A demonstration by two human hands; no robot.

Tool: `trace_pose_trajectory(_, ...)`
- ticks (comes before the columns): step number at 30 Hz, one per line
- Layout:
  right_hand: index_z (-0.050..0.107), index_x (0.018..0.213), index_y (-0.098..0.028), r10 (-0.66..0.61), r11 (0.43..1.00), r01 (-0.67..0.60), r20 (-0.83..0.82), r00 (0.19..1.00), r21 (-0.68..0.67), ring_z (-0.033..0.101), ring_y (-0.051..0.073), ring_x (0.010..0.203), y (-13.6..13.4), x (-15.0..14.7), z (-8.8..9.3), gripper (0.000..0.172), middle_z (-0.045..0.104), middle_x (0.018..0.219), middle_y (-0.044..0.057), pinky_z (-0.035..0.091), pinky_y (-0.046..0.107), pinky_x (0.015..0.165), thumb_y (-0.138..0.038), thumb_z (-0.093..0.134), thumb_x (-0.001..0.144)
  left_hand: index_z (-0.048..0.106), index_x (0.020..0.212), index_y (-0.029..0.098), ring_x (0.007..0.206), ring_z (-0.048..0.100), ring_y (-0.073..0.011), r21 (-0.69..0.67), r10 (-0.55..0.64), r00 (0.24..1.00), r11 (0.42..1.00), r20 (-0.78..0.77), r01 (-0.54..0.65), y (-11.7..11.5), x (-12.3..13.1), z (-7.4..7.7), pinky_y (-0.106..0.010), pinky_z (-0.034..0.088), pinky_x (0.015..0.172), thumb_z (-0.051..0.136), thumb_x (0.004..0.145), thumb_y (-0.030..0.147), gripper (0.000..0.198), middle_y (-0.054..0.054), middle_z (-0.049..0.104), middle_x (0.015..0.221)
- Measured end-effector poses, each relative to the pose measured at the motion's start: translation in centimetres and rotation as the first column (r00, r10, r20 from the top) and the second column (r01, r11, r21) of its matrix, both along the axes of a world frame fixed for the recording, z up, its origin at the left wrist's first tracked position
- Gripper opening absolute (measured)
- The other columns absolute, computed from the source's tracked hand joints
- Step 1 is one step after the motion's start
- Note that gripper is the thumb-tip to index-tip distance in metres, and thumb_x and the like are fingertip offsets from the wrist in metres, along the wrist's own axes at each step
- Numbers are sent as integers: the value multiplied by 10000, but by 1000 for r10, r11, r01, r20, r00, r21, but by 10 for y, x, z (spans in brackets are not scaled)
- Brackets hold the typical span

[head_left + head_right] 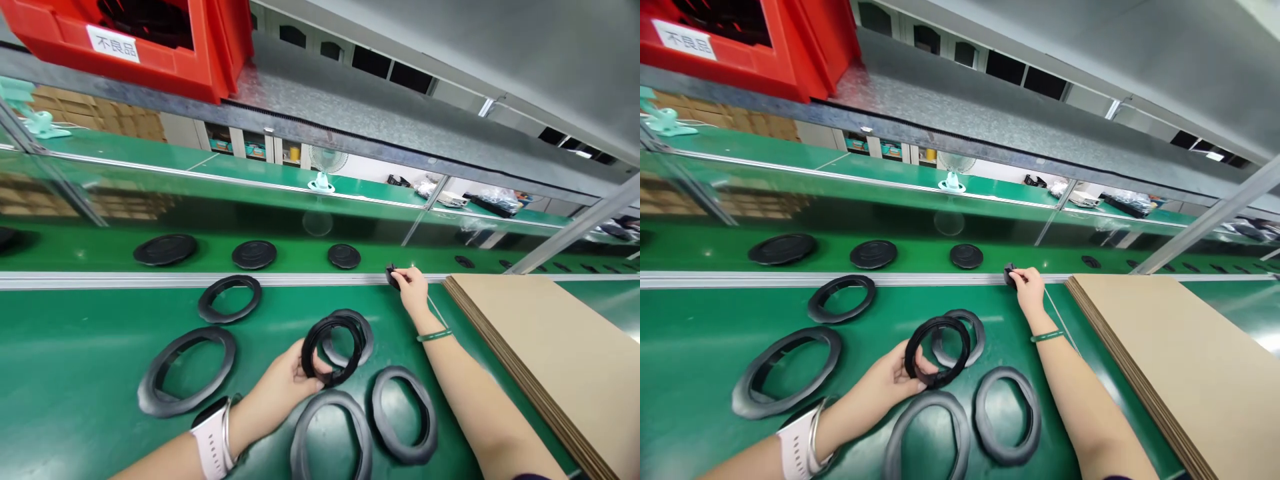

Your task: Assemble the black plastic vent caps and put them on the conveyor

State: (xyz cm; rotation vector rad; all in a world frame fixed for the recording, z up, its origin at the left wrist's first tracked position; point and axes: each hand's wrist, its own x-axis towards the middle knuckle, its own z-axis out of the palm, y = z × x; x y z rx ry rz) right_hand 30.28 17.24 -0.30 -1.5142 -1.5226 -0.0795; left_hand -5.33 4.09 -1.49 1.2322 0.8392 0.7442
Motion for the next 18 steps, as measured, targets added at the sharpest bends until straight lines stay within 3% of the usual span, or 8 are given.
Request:
trace_pose_trajectory(4,750,840,-218,189,981,-191,-47,981,-31,567,198,712,-58,-66,25,283,616,756,34,470,335,687,-459,626,922,525,1028,172,983,686,-244,12,9,1000,1000,-1,-9,-2,0,4,-404,526,935,730,734,160,359,-80,714,1015)
trace_pose_trajectory(7,759,876,-217,428,903,-429,-61,902,-4,565,195,711,-92,-108,39,189,604,730,30,468,330,671,-370,667,937,494,1088,174,978,699,-251,-14,28,1000,1000,-11,-28,-1,2,7,-430,538,933,769,723,190,457,-76,721,1012)
trace_pose_trajectory(10,750,921,-181,596,803,-596,35,803,14,573,182,721,-110,-134,41,164,619,752,41,480,315,670,-292,639,969,480,1144,176,958,708,-247,-57,52,999,997,14,-51,0,3,7,-430,556,911,818,698,223,562,-69,723,1015)
trace_pose_trajectory(13,723,954,-141,651,742,-670,212,729,24,575,169,726,-116,-143,33,187,636,794,60,487,299,666,-243,575,1005,482,1189,181,910,707,-221,-92,100,994,991,49,-95,1,3,5,-388,585,839,841,683,237,623,-65,704,1066)
trace_pose_trajectory(18,685,964,-126,590,731,-681,460,663,45,579,170,731,-120,-144,26,198,636,796,68,496,302,667,-212,518,1027,476,1255,192,1033,688,-233,-78,118,993,990,8,-117,-1,3,3,-360,573,883,837,678,199,680,-77,679,1191)
